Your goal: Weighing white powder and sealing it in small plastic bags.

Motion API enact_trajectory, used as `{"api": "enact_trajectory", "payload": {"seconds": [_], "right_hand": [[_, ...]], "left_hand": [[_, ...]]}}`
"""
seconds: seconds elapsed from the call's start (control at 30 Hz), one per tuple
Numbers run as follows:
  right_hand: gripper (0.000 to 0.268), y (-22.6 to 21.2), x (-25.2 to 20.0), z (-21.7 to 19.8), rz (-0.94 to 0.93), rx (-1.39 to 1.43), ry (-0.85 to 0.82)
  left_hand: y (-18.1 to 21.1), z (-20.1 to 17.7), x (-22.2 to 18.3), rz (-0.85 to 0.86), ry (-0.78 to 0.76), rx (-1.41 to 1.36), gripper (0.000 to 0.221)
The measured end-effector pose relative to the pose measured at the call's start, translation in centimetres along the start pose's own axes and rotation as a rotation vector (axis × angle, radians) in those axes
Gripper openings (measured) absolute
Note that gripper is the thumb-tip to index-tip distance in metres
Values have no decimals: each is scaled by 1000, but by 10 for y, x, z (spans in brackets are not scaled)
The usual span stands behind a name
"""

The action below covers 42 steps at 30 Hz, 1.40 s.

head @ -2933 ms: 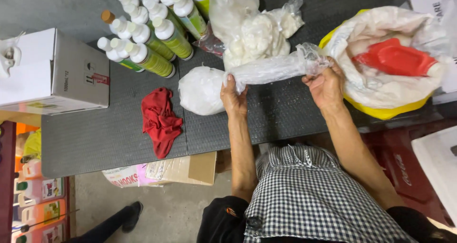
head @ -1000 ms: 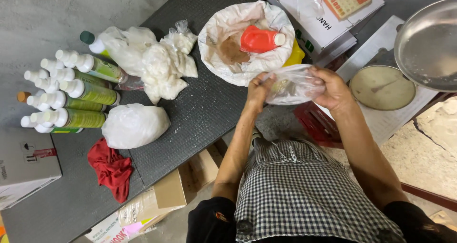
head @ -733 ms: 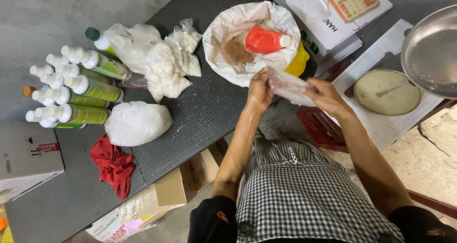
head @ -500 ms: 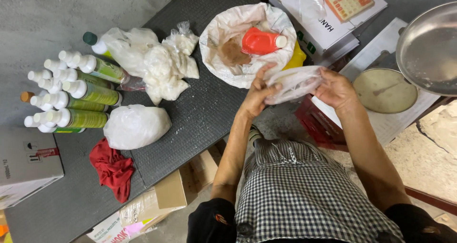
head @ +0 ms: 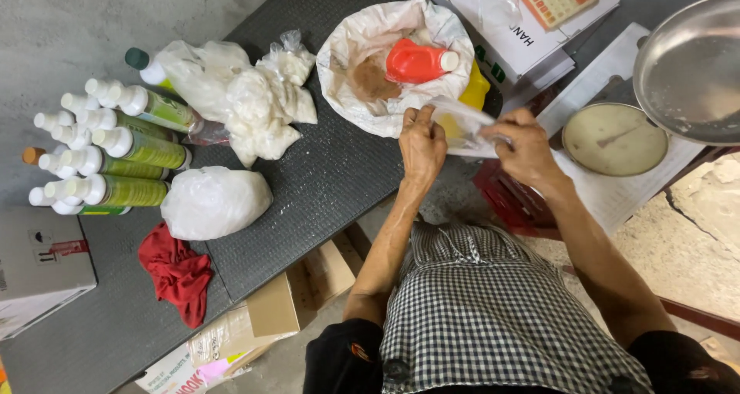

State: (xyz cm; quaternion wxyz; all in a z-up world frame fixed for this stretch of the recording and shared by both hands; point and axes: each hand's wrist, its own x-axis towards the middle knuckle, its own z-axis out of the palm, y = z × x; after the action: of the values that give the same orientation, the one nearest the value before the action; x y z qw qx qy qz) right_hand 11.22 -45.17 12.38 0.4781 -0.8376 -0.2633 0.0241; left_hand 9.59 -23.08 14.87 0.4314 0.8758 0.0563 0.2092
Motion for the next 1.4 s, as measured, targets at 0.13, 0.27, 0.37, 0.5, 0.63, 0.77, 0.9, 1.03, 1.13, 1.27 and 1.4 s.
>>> {"api": "enact_trajectory", "payload": {"seconds": [0.13, 0.27, 0.37, 0.5, 0.63, 0.77, 0.9, 1.03, 1.13, 1.27, 1.4], "right_hand": [[50, -25, 9, 1, 94, -239, 206], [70, -49, 12, -11, 160, -416, 297], [67, -35, 3, -14, 167, -481, 301], [63, -19, -8, -21, 132, -363, 295], [59, -16, -14, -32, 184, -339, 354], [31, -28, -3, -45, 279, -696, 82], [32, -20, 0, -55, 449, -660, -79], [37, -14, 3, -75, 184, -428, 158], [33, -27, 3, -94, 379, -495, 283], [41, -31, -8, -127, 502, -563, 484], [54, -51, -26, -163, 487, -758, 606]], "left_hand": [[11, 8, -13, 119, 18, -23, 38], [15, 12, -17, 103, -23, 28, 39], [13, 20, -18, 98, -22, 28, 38], [31, 19, -11, 129, -41, 26, 34], [34, 23, -3, 239, -192, 164, 42], [25, 34, 27, 203, -201, 246, 25], [30, 45, 62, 262, -272, 213, 26], [38, 43, 101, 443, -499, 147, 31], [62, 39, 121, 512, -724, 108, 46], [105, 51, 138, 687, -898, -167, 59], [145, 83, 132, 746, -844, -269, 58]]}}
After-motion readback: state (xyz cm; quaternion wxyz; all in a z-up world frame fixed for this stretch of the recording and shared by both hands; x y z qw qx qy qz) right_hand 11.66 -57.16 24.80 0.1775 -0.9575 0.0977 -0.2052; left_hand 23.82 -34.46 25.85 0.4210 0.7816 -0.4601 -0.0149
